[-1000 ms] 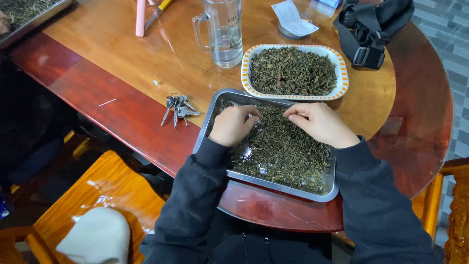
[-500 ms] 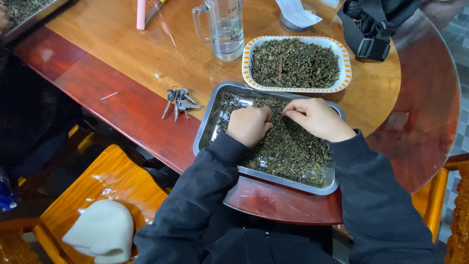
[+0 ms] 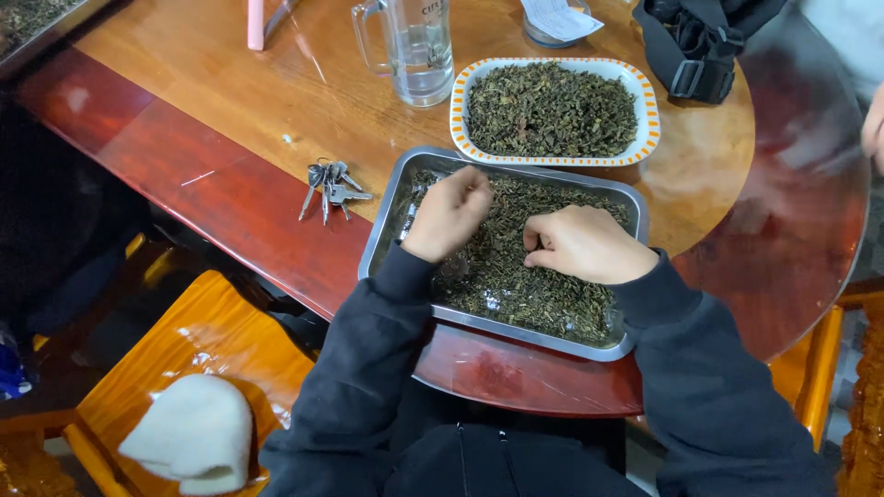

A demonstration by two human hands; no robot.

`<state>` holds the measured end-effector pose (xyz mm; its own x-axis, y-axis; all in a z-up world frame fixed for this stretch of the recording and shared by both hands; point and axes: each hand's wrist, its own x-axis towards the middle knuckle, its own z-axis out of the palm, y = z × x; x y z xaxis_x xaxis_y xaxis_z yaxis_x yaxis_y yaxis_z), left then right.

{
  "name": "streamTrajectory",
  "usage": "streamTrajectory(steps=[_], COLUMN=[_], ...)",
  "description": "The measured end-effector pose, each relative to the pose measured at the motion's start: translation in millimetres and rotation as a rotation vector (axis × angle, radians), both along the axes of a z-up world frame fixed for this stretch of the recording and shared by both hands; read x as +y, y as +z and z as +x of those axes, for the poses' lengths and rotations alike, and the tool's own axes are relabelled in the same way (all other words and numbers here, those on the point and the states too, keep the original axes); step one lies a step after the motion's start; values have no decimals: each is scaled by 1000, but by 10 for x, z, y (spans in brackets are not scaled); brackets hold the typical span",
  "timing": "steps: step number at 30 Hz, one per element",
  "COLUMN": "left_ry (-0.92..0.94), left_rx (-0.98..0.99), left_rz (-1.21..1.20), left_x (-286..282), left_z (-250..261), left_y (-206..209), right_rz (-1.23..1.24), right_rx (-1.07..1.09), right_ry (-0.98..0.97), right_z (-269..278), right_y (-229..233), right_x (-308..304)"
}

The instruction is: Sorting through dried tea leaves in a metal tray to remove stems and debris by hand.

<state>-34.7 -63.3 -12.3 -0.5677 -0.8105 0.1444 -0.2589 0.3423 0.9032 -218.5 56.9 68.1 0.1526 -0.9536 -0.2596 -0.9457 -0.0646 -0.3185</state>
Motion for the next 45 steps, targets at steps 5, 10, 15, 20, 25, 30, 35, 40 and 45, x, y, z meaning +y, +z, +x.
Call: streamTrajectory(steps=[5, 10, 15, 20, 25, 30, 35, 40, 45], left_ry=[-21, -60, -286, -244, -224, -138, -170, -199, -248], left_rx=[247, 178, -340, -558, -581, -463, -302, -161, 132], left_rz=[411, 395, 33, -83, -132, -43, 14, 76, 463], left_x=[166, 111, 256, 224, 205, 202, 108, 15, 103], left_z=[58, 72, 44, 15, 1, 40, 24, 22, 46], left_y=[291, 139, 223, 180, 109, 204, 25, -155, -6], right_rz=[14, 22, -6, -64, -85, -32, -30, -35, -9], right_rx=[-6, -377, -945, -1141, -955, -474, -246, -43, -172], right_ry=[-41, -108, -351, -257, -169, 38, 28, -3, -9], right_z=[-86, -341, -516, -577, -530, -371, -173, -97, -105], right_y=[-58, -170, -346, -320, -286, -231, -125, -214, -116], right_x=[-30, -106, -115, -89, -41, 20, 76, 59, 67])
